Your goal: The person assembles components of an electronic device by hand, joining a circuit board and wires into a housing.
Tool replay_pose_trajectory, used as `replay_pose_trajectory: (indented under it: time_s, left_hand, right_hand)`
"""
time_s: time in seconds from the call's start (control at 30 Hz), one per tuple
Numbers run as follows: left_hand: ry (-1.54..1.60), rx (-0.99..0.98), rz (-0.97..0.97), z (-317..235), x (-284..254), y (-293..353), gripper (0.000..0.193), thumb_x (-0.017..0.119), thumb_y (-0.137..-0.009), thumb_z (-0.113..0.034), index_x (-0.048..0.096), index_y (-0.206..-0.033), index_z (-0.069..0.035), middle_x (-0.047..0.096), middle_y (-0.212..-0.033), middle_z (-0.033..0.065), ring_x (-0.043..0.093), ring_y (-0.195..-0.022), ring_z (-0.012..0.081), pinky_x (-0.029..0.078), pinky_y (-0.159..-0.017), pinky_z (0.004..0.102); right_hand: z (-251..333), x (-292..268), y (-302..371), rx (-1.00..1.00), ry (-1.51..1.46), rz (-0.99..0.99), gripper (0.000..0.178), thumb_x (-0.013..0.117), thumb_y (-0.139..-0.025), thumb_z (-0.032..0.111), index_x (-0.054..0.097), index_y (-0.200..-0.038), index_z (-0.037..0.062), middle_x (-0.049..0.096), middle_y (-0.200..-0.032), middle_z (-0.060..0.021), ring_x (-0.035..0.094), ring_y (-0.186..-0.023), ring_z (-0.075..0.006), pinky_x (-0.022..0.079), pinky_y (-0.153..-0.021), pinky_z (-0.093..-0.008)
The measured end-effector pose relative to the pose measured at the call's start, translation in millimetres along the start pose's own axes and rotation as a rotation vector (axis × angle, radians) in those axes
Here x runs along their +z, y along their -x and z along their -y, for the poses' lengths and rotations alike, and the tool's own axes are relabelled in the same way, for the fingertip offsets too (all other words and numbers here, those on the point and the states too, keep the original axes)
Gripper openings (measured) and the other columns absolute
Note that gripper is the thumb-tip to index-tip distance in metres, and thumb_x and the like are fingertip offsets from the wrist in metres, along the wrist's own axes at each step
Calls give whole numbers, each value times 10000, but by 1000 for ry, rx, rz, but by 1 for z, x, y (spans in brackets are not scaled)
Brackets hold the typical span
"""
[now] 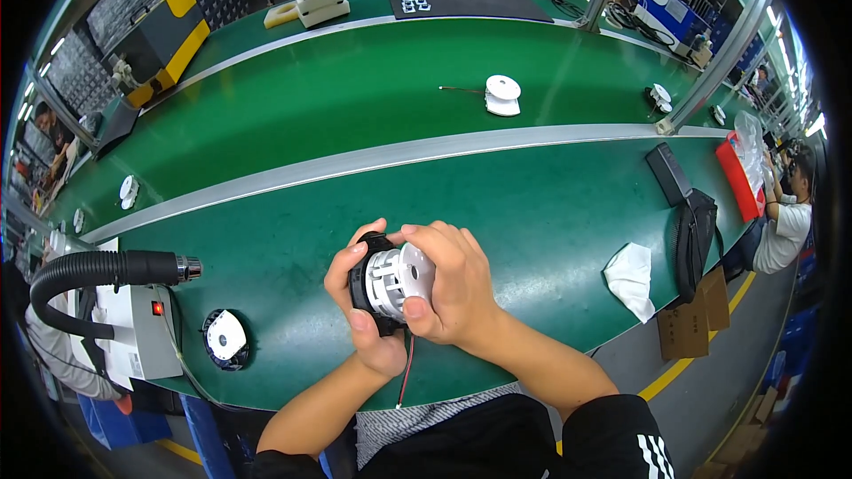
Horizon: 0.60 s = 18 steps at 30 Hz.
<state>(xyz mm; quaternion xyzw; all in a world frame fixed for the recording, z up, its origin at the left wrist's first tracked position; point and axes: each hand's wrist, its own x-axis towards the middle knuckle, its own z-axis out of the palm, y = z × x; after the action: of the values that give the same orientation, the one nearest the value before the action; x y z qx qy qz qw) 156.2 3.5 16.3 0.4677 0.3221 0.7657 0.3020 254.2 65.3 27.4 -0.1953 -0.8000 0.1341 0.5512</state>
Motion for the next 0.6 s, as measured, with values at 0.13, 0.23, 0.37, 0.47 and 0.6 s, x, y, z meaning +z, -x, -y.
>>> replay_pose_trajectory:
  time_s: [0.13, 0.23, 0.37, 0.47, 0.6]
  left_hand:
    - [-29, 12, -12, 2, 0, 1, 595, 349, -967, -574, 337, -1388, -154, 401, -1424, 250, 468, -1240, 332, 394, -1040, 469]
    - [-78, 56, 10, 4, 0, 2, 594, 335, -974, -563, 334, -1388, -137, 405, -1417, 255, 473, -1232, 332, 394, -1037, 467]
    - [-76, 63, 23, 7, -1, 3, 594, 315, -983, -549, 325, -1389, -116, 412, -1406, 256, 478, -1223, 334, 392, -1038, 465]
    - [-55, -6, -12, 3, 2, 1, 593, 308, -985, -552, 324, -1389, -118, 414, -1402, 254, 478, -1220, 331, 389, -1039, 465]
    - [-98, 63, 28, 5, 1, 1, 589, 302, -987, -551, 325, -1390, -122, 415, -1403, 252, 481, -1213, 323, 388, -1035, 463]
  right_hand:
    - [3, -5, -2, 10, 18, 20, 576, 488, -945, 507, 438, -1313, 65, 572, -910, -133, 504, -683, -277, 342, -615, -399]
    - [1, -6, -1, 0, 45, 35, 577, 496, -941, 505, 440, -1315, 69, 565, -900, -122, 495, -678, -269, 336, -614, -396]
    - [1, -7, -3, -18, 43, 4, 591, 523, -925, 503, 443, -1320, 72, 540, -865, -105, 483, -668, -262, 330, -609, -394]
    - [3, -10, -3, -7, 71, 12, 596, 538, -916, 502, 445, -1323, 77, 536, -860, -101, 480, -667, -259, 329, -609, -391]
    - [2, -11, 0, 5, 74, 22, 595, 544, -908, 504, 453, -1321, 86, 544, -876, -98, 479, -676, -256, 327, -611, -389]
